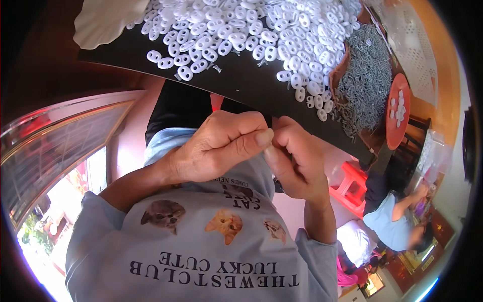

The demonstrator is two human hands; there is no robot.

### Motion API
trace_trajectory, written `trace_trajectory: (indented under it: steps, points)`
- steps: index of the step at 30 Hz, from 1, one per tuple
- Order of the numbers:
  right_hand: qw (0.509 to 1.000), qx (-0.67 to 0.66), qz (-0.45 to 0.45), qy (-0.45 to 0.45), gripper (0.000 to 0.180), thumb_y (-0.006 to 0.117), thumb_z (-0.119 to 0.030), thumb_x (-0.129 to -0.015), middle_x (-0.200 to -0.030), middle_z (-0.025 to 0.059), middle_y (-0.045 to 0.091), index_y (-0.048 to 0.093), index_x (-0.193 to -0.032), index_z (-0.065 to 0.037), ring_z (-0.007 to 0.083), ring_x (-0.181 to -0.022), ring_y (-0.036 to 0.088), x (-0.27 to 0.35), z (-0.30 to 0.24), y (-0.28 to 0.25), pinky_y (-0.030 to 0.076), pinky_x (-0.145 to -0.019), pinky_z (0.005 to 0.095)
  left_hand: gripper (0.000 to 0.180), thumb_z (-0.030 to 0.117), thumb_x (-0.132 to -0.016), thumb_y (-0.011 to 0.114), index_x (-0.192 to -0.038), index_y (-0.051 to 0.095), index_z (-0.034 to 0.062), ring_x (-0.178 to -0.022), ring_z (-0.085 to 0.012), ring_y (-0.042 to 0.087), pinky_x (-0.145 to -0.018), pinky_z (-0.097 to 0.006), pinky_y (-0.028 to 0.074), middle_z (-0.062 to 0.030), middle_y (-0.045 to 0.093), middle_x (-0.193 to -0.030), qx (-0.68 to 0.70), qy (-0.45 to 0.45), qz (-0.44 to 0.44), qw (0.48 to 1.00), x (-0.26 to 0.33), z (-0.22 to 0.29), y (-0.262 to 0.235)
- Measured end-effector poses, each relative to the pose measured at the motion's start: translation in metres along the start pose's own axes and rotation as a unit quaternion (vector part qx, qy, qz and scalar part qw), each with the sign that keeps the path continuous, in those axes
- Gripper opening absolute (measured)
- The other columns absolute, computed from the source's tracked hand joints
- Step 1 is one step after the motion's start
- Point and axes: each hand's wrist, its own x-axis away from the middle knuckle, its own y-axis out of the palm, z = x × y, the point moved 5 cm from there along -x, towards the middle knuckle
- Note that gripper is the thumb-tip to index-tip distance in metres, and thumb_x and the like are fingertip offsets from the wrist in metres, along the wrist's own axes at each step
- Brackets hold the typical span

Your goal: Assembling small white plastic clips with tiny metal rings by hand.

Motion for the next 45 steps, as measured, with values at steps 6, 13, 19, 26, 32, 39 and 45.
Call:
trace_trajectory:
  steps: [6, 13, 19, 26, 32, 39, 45]
  points:
    - [0.997, 0.031, 0.048, -0.047, 0.009, 0.061, 0.002, -0.081, -0.068, 0.0081, 0.044, 0.053, -0.083, 0.000, 0.0206, -0.054, 0.043, 0.008, 0.004, -0.006, 0.033, -0.048, 0.0333, 0.016, 0.012, -0.098, 0.050, -0.090, 0.052, -0.0023, -0.056, -0.0190, 0.042, -0.054, -0.030, 0.036, -0.0091, 0.047, -0.070, -0.110, 0.059, 0.007, 0.992, -0.004, -0.002, 0.009]
    - [0.982, 0.138, 0.108, -0.076, 0.010, 0.059, 0.008, -0.077, -0.066, 0.0081, 0.050, 0.053, -0.073, 0.002, 0.0189, -0.056, 0.048, 0.015, -0.005, -0.057, 0.037, -0.050, 0.0298, 0.009, 0.005, -0.094, 0.050, -0.092, 0.052, -0.0033, -0.054, -0.0208, 0.048, -0.051, -0.030, 0.038, -0.0101, 0.048, -0.070, -0.124, 0.107, 0.010, 0.986, -0.009, 0.002, 0.006]
    - [0.873, 0.431, 0.223, 0.047, 0.006, 0.060, -0.005, -0.088, -0.080, 0.0108, 0.052, 0.058, -0.091, 0.000, 0.0263, -0.068, 0.054, 0.004, 0.021, -0.124, 0.044, -0.062, 0.0351, 0.006, 0.000, -0.090, 0.049, -0.089, 0.053, -0.0039, -0.053, -0.0195, 0.049, -0.051, -0.030, 0.038, -0.0103, 0.050, -0.070, -0.098, 0.090, 0.000, 0.991, -0.007, 0.000, 0.010]
    - [0.859, 0.485, 0.162, 0.027, 0.008, 0.060, -0.009, -0.090, -0.087, 0.0130, 0.056, 0.061, -0.096, -0.003, 0.0332, -0.076, 0.057, -0.009, 0.039, -0.128, 0.045, -0.065, 0.0382, 0.006, 0.001, -0.089, 0.051, -0.086, 0.054, -0.0042, -0.052, -0.0194, 0.049, -0.049, -0.031, 0.038, -0.0100, 0.050, -0.068, -0.116, 0.090, 0.010, 0.989, -0.006, -0.001, 0.008]
    - [0.878, 0.447, 0.169, 0.024, 0.006, 0.060, -0.006, -0.090, -0.086, 0.0129, 0.056, 0.060, -0.093, -0.001, 0.0303, -0.071, 0.056, -0.011, 0.039, -0.132, 0.044, -0.063, 0.0357, 0.007, 0.001, -0.090, 0.052, -0.086, 0.054, -0.0042, -0.051, -0.0173, 0.048, -0.049, -0.031, 0.038, -0.0095, 0.049, -0.066, -0.121, 0.102, 0.023, 0.987, -0.007, -0.002, 0.006]
    - [0.899, 0.387, 0.203, 0.030, 0.002, 0.059, -0.001, -0.088, -0.077, 0.0054, 0.052, 0.059, -0.090, -0.001, 0.0140, -0.066, 0.050, -0.009, 0.039, -0.135, 0.040, -0.058, 0.0277, 0.009, 0.002, -0.092, 0.052, -0.087, 0.054, -0.0043, -0.052, -0.0126, 0.048, -0.050, -0.028, 0.037, -0.0070, 0.048, -0.065, -0.090, 0.083, 0.039, 0.992, -0.004, -0.006, 0.001]
    - [0.904, 0.366, 0.219, 0.030, 0.004, 0.057, 0.000, -0.089, -0.078, 0.0031, 0.049, 0.055, -0.086, 0.000, 0.0096, -0.066, 0.045, -0.004, 0.036, -0.133, 0.036, -0.057, 0.0236, 0.009, 0.004, -0.095, 0.051, -0.090, 0.054, -0.0032, -0.057, -0.0047, 0.042, -0.050, -0.024, 0.036, -0.0015, 0.047, -0.063, -0.051, 0.034, 0.041, 0.997, -0.001, -0.006, -0.001]
